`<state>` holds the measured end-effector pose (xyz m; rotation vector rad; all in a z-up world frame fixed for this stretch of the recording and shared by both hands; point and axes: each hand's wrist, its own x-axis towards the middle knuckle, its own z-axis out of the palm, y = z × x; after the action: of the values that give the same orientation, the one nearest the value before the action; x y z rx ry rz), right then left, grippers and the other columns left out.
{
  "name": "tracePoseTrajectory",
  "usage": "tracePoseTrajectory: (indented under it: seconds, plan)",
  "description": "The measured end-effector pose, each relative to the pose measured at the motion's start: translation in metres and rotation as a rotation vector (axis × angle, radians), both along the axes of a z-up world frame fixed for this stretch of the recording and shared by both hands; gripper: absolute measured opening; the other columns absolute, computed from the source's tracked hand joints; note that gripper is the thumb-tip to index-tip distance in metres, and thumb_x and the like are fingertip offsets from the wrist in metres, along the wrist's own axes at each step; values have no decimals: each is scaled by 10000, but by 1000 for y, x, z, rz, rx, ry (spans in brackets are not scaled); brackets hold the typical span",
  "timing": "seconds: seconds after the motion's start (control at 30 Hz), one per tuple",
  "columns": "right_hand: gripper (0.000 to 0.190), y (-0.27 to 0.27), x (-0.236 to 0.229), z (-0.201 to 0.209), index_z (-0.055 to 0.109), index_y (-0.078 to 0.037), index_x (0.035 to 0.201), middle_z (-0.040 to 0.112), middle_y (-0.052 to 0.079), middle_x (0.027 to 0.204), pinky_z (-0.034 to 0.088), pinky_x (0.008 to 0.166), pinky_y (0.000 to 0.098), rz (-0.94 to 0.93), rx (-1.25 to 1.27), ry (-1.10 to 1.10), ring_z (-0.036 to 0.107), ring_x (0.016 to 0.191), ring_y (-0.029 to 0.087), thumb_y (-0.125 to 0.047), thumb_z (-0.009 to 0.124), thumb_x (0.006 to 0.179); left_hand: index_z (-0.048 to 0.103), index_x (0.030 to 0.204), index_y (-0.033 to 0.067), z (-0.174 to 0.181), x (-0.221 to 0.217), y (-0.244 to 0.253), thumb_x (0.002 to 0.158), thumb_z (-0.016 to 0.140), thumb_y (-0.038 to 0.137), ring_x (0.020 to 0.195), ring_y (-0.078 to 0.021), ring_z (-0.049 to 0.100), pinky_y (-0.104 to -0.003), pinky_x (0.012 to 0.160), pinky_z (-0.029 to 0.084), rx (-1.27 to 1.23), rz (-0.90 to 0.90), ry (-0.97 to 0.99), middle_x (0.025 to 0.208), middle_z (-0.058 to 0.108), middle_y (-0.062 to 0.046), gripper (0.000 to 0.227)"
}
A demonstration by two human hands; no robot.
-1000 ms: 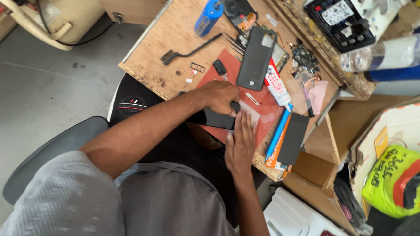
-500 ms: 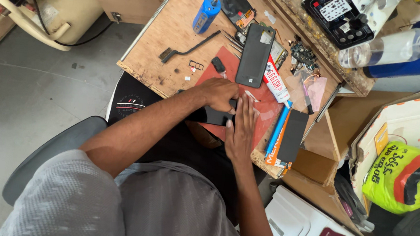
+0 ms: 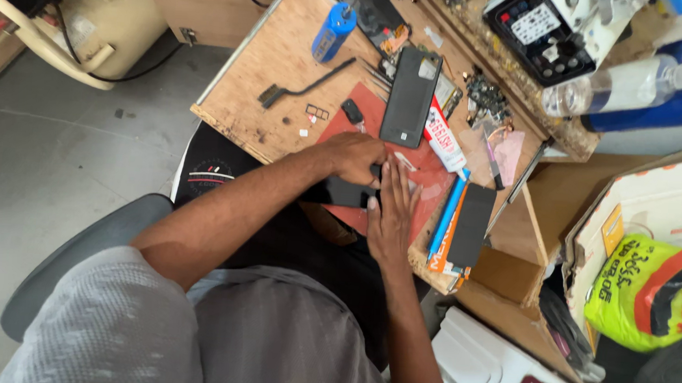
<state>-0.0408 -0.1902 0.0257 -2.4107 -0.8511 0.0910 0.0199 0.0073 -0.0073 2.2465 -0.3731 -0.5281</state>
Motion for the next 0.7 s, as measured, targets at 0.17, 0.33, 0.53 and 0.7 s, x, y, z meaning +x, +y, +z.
tracePoseTrajectory:
  seconds: [0.17,0.33,0.53,0.7]
  plan:
    - [607,-20,-33,2,379,-11,1584,411,178,1641,63,1292,604,9,17,32,286,1589,347,-362,365,1088,708,1090,99,1,-3,-4,694,861,409,1097,-310,668,-456,878,525,-8,70,-4,1091,722,-110,526]
    - [609,-16,-20,4,353,1,1590,391,192,1646,12,1279,615,38,-10,-8,254,1594,363,-342,357,1085,726,1052,89,1,0,-2,711,857,403,1078,-326,670,-466,867,524,-2,43,-31,1058,720,-128,482]
    - [632,2,2,-3,328,32,1603,353,228,1667,12,1261,610,-9,18,19,228,1590,374,-313,375,1075,723,975,51,2,0,-1,698,856,386,1014,-346,696,-482,813,536,-27,50,-26,965,733,-136,455]
    - [599,-15,-39,13,361,23,1579,383,199,1644,47,1296,582,22,-22,24,276,1588,351,-285,375,1066,755,989,90,6,-1,-1,704,844,392,1026,-341,695,-484,812,541,-5,25,-15,999,736,-119,425]
